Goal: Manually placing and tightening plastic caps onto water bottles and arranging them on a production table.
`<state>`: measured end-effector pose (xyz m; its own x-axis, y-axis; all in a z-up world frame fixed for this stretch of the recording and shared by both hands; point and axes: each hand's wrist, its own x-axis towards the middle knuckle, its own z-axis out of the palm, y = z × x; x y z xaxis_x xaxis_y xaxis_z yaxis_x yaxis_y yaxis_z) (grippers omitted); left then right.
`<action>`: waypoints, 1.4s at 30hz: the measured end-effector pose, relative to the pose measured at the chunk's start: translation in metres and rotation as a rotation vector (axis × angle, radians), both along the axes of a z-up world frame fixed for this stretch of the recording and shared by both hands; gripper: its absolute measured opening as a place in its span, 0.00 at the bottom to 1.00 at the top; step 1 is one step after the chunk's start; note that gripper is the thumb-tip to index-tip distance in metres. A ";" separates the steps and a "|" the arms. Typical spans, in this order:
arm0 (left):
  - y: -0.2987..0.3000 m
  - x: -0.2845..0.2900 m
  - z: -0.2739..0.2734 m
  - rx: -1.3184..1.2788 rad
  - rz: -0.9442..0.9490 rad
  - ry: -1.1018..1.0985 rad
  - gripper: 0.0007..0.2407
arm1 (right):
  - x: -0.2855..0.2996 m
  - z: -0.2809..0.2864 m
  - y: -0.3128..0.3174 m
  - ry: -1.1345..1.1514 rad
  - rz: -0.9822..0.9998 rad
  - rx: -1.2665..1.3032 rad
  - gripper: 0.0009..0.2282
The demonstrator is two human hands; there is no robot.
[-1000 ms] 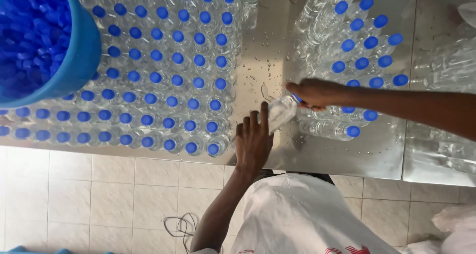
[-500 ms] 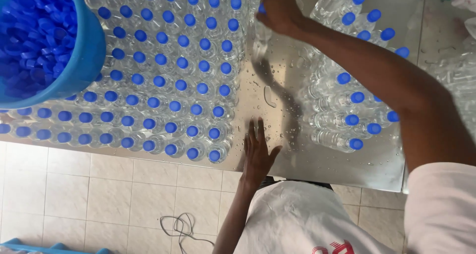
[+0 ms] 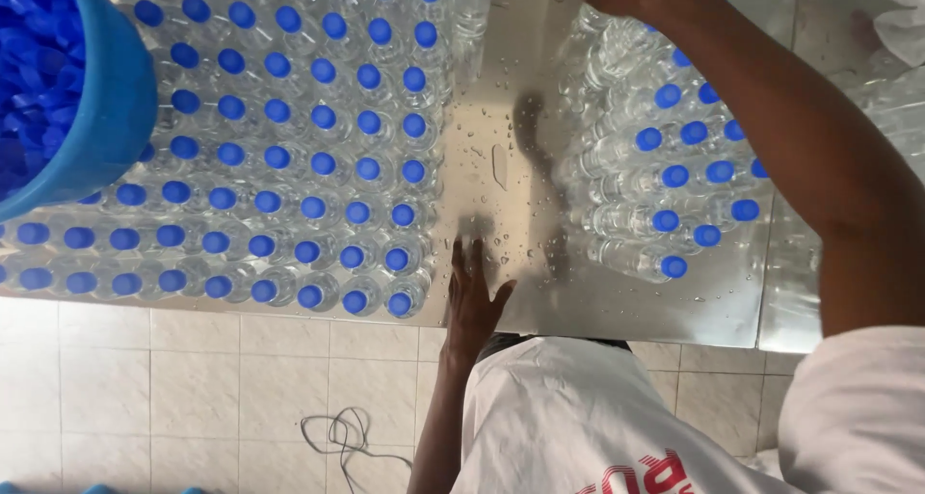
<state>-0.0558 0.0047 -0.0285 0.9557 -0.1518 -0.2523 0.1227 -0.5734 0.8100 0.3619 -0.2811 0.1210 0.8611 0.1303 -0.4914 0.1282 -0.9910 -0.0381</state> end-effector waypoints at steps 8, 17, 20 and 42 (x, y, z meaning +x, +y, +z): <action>-0.015 0.014 -0.011 -0.025 -0.124 -0.014 0.38 | -0.038 -0.081 -0.085 -0.149 0.124 -0.265 0.30; -0.020 0.032 0.035 -0.088 -0.120 -0.172 0.30 | -0.103 -0.066 -0.019 -0.210 0.129 0.151 0.18; -0.017 0.037 0.055 -0.169 -0.064 -0.180 0.30 | -0.142 -0.045 0.015 -0.169 0.184 0.225 0.18; 0.010 0.038 0.068 -0.276 -0.069 0.043 0.39 | -0.265 0.070 0.058 0.326 0.259 0.396 0.15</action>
